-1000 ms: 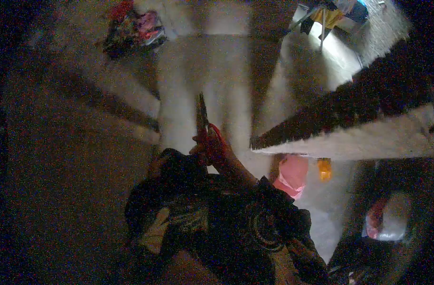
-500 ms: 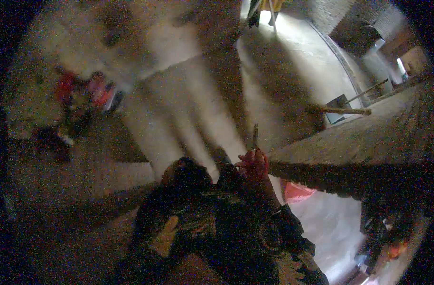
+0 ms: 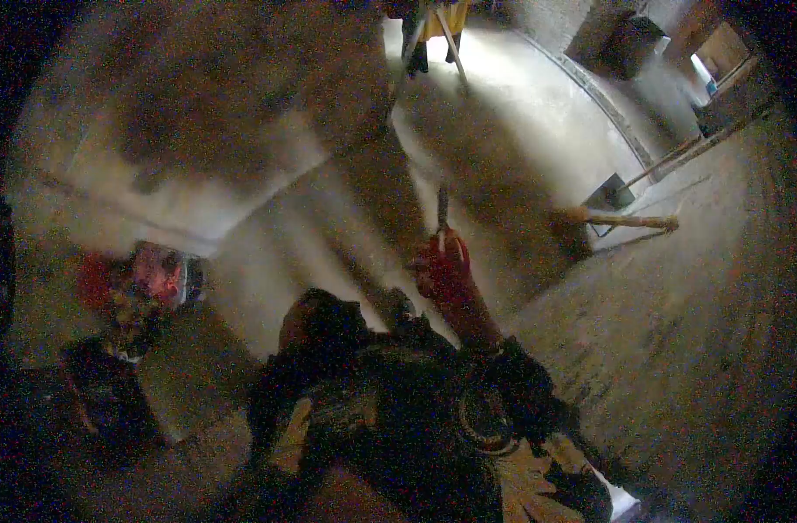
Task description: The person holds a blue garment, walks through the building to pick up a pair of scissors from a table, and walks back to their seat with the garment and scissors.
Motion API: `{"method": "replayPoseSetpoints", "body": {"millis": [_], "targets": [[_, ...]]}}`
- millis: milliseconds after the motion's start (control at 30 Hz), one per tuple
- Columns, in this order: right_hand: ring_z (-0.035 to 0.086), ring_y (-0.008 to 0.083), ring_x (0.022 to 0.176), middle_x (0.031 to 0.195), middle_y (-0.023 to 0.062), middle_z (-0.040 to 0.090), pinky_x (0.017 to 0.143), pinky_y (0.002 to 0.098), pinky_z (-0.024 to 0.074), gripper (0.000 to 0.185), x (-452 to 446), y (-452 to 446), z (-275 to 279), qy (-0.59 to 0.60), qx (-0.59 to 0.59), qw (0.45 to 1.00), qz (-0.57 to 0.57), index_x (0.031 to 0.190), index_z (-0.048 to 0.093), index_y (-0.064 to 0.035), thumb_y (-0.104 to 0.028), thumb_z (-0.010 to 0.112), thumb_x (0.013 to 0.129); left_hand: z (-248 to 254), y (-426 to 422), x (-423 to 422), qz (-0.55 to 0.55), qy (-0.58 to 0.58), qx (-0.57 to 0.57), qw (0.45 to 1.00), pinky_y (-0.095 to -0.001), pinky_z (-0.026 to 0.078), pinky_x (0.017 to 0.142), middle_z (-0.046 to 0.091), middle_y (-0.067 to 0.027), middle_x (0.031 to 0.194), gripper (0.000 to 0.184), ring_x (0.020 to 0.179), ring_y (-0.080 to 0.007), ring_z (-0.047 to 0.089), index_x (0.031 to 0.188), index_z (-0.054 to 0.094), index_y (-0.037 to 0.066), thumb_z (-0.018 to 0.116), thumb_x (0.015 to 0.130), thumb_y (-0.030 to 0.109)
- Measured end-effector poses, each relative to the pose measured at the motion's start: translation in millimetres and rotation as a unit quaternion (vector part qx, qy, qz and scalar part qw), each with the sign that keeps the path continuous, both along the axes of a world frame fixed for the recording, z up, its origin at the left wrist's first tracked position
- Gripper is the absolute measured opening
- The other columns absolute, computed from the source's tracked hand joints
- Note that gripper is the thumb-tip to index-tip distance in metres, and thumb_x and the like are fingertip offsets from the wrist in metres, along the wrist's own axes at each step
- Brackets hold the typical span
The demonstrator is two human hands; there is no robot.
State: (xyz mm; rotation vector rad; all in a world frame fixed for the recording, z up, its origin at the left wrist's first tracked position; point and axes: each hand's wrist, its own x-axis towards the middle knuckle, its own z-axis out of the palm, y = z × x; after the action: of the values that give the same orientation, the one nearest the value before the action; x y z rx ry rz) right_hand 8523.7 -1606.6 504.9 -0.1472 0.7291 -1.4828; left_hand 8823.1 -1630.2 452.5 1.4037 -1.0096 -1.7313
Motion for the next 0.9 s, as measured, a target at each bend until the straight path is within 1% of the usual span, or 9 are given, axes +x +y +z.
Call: {"method": "replayPoseSetpoints", "body": {"millis": [100,233,300,333,433,500,733,833,900], "targets": [[0.063,0.0217,0.082,0.107,0.0076,0.060,0.056,0.0275,0.0473,0.036,-11,-66,-17,-0.013,0.018,1.000,0.021,0.109,0.054,-0.0166,-0.047,0.056,0.091,-9,-61,-15,0.046,0.160,0.104,0.981,-0.0338,0.049,0.083,0.064,-0.0092,0.094,0.021,0.090,-0.0186,0.061,0.100,0.059,0.001,0.056,0.089,0.019],[0.061,0.0224,0.084,0.104,0.0076,0.059,0.053,0.0274,0.0468,0.038,-26,-111,-2,-0.173,-0.139,0.973,0.065,0.111,0.053,-0.0179,-0.049,0.056,0.090,-13,-141,-49,-0.063,0.004,0.071,0.995,-0.0328,0.049,0.081,0.063,-0.0086,0.094,0.023,0.088,-0.0175,0.061,0.103,0.059,0.002,0.056,0.089,0.020],[0.059,0.0202,0.084,0.103,0.0081,0.058,0.052,0.0262,0.0457,0.039,-45,-118,-54,-0.117,-0.055,0.988,0.087,0.114,0.052,-0.0179,-0.050,0.053,0.092,24,-159,-90,-0.249,-0.270,-0.492,0.789,-0.0324,0.049,0.082,0.064,-0.0084,0.096,0.026,0.086,-0.0170,0.062,0.105,0.059,0.001,0.056,0.090,0.021],[0.058,0.0194,0.084,0.103,0.0082,0.057,0.052,0.0258,0.0453,0.040,-55,-121,-77,-0.101,-0.025,0.990,0.091,0.115,0.052,-0.0179,-0.050,0.052,0.092,21,-172,-106,-0.261,-0.268,-0.492,0.786,-0.0324,0.049,0.082,0.064,-0.0084,0.096,0.026,0.086,-0.0170,0.062,0.105,0.059,0.001,0.056,0.090,0.021],[0.055,0.0164,0.085,0.106,0.0089,0.056,0.053,0.0247,0.0453,0.046,-94,-130,-74,-0.277,-0.138,0.945,0.103,0.120,0.046,-0.0146,-0.052,0.046,0.094,21,-218,-154,-0.350,-0.308,-0.215,0.858,-0.0326,0.049,0.084,0.065,-0.0094,0.098,0.028,0.087,-0.0182,0.063,0.107,0.059,-0.001,0.058,0.088,0.020],[0.055,0.0143,0.085,0.107,0.0082,0.056,0.056,0.0241,0.0462,0.048,-122,-127,-18,-0.307,-0.082,0.948,0.022,0.118,0.047,-0.0108,-0.052,0.043,0.095,43,-245,-186,-0.211,-0.073,0.053,0.973,-0.0316,0.048,0.085,0.066,-0.0102,0.098,0.028,0.090,-0.0181,0.063,0.105,0.061,-0.002,0.060,0.088,0.020],[0.054,0.0122,0.088,0.111,0.0093,0.056,0.067,0.0230,0.0473,0.045,-190,-92,42,-0.016,0.065,0.971,-0.228,0.118,0.047,-0.0062,-0.045,0.048,0.096,31,-275,-283,-0.295,-0.058,0.019,0.954,-0.0296,0.049,0.085,0.066,-0.0098,0.097,0.022,0.091,-0.0172,0.063,0.101,0.063,-0.002,0.059,0.088,0.015],[0.056,0.0139,0.086,0.109,0.0101,0.057,0.068,0.0248,0.0483,0.044,-228,-81,21,-0.001,0.171,0.947,-0.273,0.117,0.048,-0.0062,-0.043,0.052,0.095,44,-284,-350,-0.424,-0.155,-0.263,0.853,-0.0275,0.049,0.084,0.066,-0.0090,0.095,0.019,0.091,-0.0156,0.063,0.101,0.062,-0.001,0.058,0.088,0.012],[0.055,0.0139,0.080,0.104,0.0103,0.059,0.065,0.0242,0.0466,0.048,-245,-69,7,-0.108,0.125,0.934,-0.317,0.118,0.049,-0.0037,-0.045,0.052,0.094,25,-283,-373,-0.346,-0.014,0.098,0.933,-0.0277,0.051,0.080,0.065,-0.0079,0.093,0.017,0.089,-0.0150,0.063,0.101,0.060,0.000,0.059,0.088,0.011]]}}
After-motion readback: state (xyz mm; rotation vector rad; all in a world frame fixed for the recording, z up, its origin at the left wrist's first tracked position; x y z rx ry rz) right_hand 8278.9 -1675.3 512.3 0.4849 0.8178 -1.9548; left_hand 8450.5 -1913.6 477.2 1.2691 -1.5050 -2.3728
